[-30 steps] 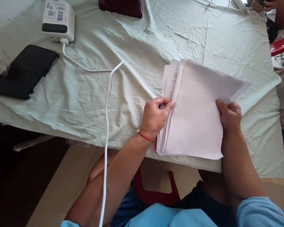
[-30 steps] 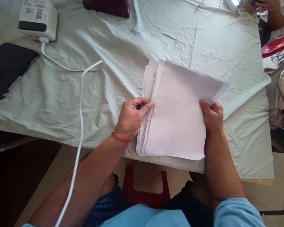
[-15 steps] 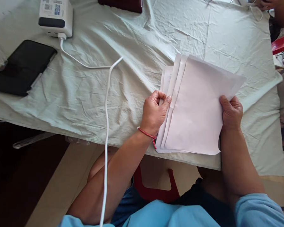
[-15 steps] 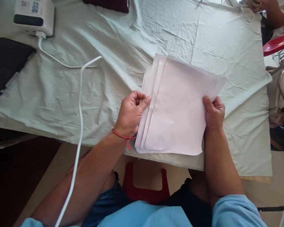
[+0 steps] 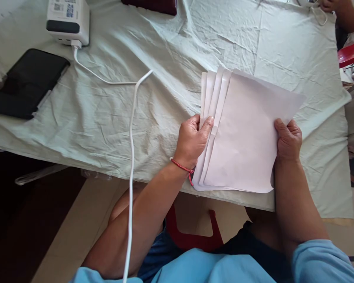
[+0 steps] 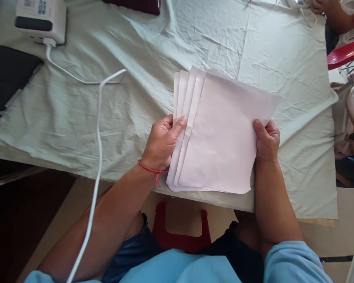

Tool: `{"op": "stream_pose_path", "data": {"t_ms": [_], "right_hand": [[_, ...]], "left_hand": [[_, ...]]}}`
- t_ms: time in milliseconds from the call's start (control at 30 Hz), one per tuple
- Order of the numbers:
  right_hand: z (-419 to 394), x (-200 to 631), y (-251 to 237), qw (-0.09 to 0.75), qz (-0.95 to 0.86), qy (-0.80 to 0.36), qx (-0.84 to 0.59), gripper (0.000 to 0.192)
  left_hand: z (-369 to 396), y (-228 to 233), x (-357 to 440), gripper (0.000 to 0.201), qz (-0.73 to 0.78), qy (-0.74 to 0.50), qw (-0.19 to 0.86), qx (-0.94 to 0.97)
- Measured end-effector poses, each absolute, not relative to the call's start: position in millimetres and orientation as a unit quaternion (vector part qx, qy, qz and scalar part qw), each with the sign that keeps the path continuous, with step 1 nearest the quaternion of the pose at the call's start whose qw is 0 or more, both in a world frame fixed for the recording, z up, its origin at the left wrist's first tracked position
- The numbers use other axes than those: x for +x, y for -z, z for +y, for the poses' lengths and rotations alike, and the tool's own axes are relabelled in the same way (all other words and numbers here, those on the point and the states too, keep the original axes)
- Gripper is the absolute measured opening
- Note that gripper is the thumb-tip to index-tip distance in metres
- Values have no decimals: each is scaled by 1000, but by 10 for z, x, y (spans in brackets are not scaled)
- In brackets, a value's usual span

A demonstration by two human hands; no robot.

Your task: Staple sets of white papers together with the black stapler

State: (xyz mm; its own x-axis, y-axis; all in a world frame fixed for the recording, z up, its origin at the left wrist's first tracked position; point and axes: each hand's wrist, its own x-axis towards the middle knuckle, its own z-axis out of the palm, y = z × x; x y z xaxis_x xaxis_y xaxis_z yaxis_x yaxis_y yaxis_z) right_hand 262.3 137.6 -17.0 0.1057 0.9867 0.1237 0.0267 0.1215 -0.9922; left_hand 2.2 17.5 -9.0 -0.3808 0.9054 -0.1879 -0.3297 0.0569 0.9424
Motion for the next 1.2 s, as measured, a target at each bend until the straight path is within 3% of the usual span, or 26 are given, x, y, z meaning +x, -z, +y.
{"op": "stream_pose_path", "data": {"t_ms": [267, 533, 667, 933, 1200], "right_hand": [[1371, 2620, 159, 557, -498, -452, -487, 43], [1475, 2690, 201, 595, -465, -419, -505, 60], [1472, 2694, 225, 606, -452, -421, -501, 54], [1439, 2652, 268, 614, -427, -459, -480, 35], [1423, 2639, 268, 617, -414, -465, -481, 35]], "left_hand": [[147, 90, 25, 43, 532, -604, 526, 274], [138, 94, 17, 24, 537, -608, 529, 250], [131, 92, 23, 19, 537, -602, 537, 247], [139, 67, 38, 33, 529, -606, 540, 248], [127, 59, 35, 26, 523, -606, 542, 255]]}}
